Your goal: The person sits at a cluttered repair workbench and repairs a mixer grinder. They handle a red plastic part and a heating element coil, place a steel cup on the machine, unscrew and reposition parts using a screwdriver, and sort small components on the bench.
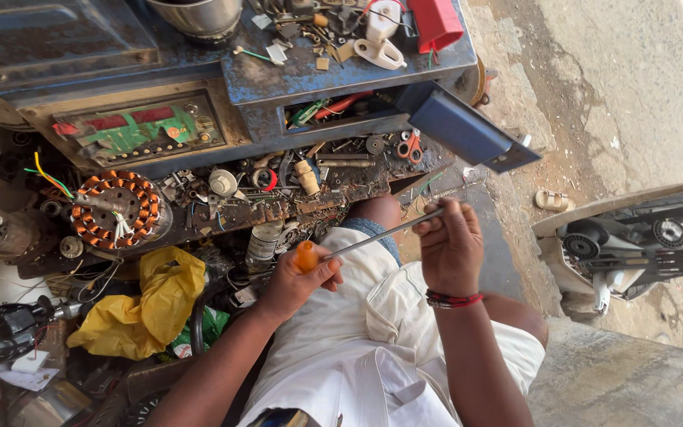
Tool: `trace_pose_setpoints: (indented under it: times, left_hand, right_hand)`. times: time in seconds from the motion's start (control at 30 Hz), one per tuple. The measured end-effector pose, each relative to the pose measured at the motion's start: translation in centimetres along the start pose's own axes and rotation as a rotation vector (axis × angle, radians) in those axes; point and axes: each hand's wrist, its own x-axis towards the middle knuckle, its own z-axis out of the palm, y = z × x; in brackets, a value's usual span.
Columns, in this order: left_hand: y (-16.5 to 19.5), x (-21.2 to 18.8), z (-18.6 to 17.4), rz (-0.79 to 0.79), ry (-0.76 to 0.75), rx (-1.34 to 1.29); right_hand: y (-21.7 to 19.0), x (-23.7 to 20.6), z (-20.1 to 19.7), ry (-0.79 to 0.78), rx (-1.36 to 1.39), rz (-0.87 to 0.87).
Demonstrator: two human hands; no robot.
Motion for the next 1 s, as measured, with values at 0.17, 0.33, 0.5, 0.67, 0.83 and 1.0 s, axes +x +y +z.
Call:
trace_pose_setpoints:
  times: [0.17,0.33,0.5,0.67,0.83,1.0]
  left_hand:
    - [-0.3,-0.4,-0.5,-0.040,0.102,-0.003]
    - [-0.2,-0.2,-1.0,0.004,0.113,0.079]
    - [-0.2,-0.2,-1.4,0.042,0.160,0.178]
    - [-1.2,-0.2,-1.6,0.016,0.238,0.213]
    - [-2.8,0.6,-2.1,-0.001,0.286,0.243]
    - [-4.2,1.8,-3.2,-0.018,0.385,0.271]
  right_hand:
    - [1.7,0.7,0.5,-0.006,-0.029,0.057]
    - [2.7,0.9,0.6,-0.024,-0.049,0.098]
    - [3.8,0.7,0.3,-0.034,-0.076,0.124]
    - [5.3,0.7,-0.3,-0.018,-0.112,0.201]
    - [7.7,1.1,-1.7,-0.014,-0.170,0.335]
    - [9.1,2.9,-3.7,-0.032,-0.214,0.276]
